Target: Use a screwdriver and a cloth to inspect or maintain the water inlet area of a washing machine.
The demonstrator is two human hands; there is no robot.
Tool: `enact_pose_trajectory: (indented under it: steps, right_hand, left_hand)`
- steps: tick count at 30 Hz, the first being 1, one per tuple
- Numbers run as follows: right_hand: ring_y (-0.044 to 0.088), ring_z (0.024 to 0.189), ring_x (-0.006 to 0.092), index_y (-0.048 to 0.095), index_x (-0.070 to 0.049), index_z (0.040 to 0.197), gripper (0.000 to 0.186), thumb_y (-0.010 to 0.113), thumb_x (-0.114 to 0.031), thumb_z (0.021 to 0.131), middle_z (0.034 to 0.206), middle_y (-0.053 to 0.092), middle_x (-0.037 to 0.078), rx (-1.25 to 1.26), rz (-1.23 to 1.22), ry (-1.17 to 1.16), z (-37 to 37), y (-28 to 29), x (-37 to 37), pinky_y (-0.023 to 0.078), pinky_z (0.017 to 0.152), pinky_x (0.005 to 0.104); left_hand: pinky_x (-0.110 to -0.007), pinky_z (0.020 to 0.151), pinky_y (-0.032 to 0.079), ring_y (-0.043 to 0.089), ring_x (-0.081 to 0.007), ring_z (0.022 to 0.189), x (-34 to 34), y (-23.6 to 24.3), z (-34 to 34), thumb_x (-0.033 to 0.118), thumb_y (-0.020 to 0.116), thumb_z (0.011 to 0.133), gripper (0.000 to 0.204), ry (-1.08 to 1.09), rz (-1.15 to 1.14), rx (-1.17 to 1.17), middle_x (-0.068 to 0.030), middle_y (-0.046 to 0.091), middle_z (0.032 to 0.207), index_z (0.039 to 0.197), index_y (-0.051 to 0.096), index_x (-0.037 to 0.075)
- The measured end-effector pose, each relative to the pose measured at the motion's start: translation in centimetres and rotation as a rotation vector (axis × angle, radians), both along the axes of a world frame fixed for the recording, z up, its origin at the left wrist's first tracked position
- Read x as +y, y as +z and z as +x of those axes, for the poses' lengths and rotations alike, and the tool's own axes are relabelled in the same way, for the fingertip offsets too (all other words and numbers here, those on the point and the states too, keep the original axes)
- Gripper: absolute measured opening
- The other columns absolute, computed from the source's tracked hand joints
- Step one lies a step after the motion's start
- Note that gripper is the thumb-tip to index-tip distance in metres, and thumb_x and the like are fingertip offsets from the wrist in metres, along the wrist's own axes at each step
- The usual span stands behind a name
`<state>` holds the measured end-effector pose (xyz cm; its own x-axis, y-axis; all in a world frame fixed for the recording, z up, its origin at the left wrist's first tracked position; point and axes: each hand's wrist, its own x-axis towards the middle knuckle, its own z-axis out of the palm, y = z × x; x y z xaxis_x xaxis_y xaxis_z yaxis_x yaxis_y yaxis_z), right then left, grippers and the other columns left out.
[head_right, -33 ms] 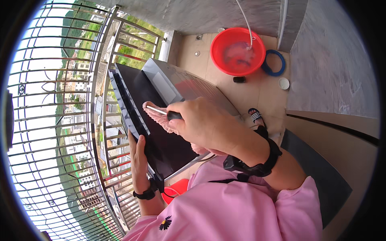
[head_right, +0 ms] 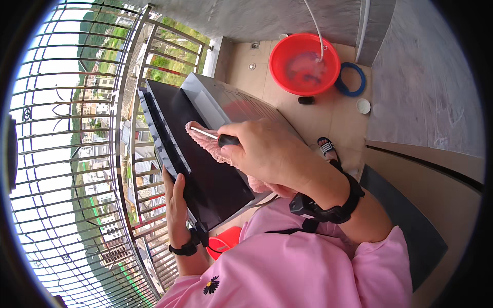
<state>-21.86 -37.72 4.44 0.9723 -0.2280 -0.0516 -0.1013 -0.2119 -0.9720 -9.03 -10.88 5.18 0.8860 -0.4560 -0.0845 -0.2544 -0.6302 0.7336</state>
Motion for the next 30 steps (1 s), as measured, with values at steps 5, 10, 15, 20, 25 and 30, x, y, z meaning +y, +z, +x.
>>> enact_pose_trajectory:
  steps: [5, 10, 15, 20, 25, 30]
  right_hand:
    - [0.072, 0.082, 0.0379, 0.065, -0.003, 0.122, 0.034, 0.065, -0.021, 0.092, 0.089, 0.071, 0.025, -0.038, 0.145, -0.015, 3.3, -4.8, -3.6, 0.055, 0.076, 0.0434]
    - [0.072, 0.075, 0.0343, 0.06, -0.002, 0.116, 0.032, 0.067, -0.023, 0.092, 0.08, 0.07, 0.021, 0.014, 0.305, 0.139, 7.0, -8.8, -5.5, 0.055, 0.071, 0.0417]
    - [0.07, 0.06, 0.0234, 0.061, -0.005, 0.116, 0.031, 0.067, -0.023, 0.093, 0.071, 0.069, 0.015, 0.051, 0.474, 0.216, 10.1, -9.6, -7.1, 0.054, 0.062, 0.0368]
    - [0.071, 0.062, 0.0259, 0.062, -0.006, 0.113, 0.027, 0.067, -0.024, 0.093, 0.072, 0.069, 0.016, 0.067, 0.533, 0.311, 12.9, -8.8, -8.2, 0.055, 0.062, 0.0393]
    - [0.069, 0.076, 0.0397, 0.063, -0.011, 0.113, 0.026, 0.07, -0.023, 0.091, 0.081, 0.07, 0.018, -0.078, 0.101, 0.365, 12.3, -7.0, -6.6, 0.054, 0.067, 0.0426]
    - [0.067, 0.059, 0.0209, 0.07, -0.012, 0.104, 0.024, 0.069, -0.016, 0.08, 0.067, 0.063, 0.007, -0.223, -0.409, 0.266, 10.9, -2.8, -4.6, 0.05, 0.06, 0.0344]
  left_hand:
    - [-0.034, 0.122, 0.013, 0.022, -0.0257, 0.15, -1.2, 1.0, 0.8, 0.021, 0.055, 0.102, 0.079, -0.009, -0.088, 0.238, -0.0211, 0.025, 0.161, 0.158, 0.008, -0.008]
    - [-0.035, 0.122, 0.014, 0.023, -0.0254, 0.149, -2.2, 0.8, 2.3, 0.017, 0.059, 0.099, 0.084, 0.087, -0.109, 0.391, -0.0188, 0.022, 0.162, 0.159, 0.004, -0.006]
    - [-0.036, 0.121, 0.019, 0.029, -0.0265, 0.147, -4.2, 1.3, 2.9, 0.015, 0.061, 0.094, 0.089, 0.181, -0.102, 0.446, -0.0186, 0.025, 0.16, 0.16, 0.003, -0.004]
    - [-0.035, 0.119, 0.023, 0.034, -0.025, 0.143, -5.3, 1.4, 3.6, 0.008, 0.057, 0.093, 0.085, 0.246, -0.098, 0.507, -0.0186, 0.03, 0.157, 0.16, 0.005, -0.004]
    - [-0.033, 0.119, 0.023, 0.033, -0.0232, 0.143, -5.5, 1.4, 4.3, 0.005, 0.055, 0.093, 0.084, 0.256, -0.096, 0.513, -0.0183, 0.03, 0.157, 0.159, 0.004, -0.006]
    - [-0.031, 0.119, 0.021, 0.029, -0.0216, 0.145, -4.2, 1.2, 4.2, 0.002, 0.052, 0.092, 0.083, 0.289, -0.003, 0.477, -0.0174, 0.029, 0.158, 0.159, 0.003, -0.007]
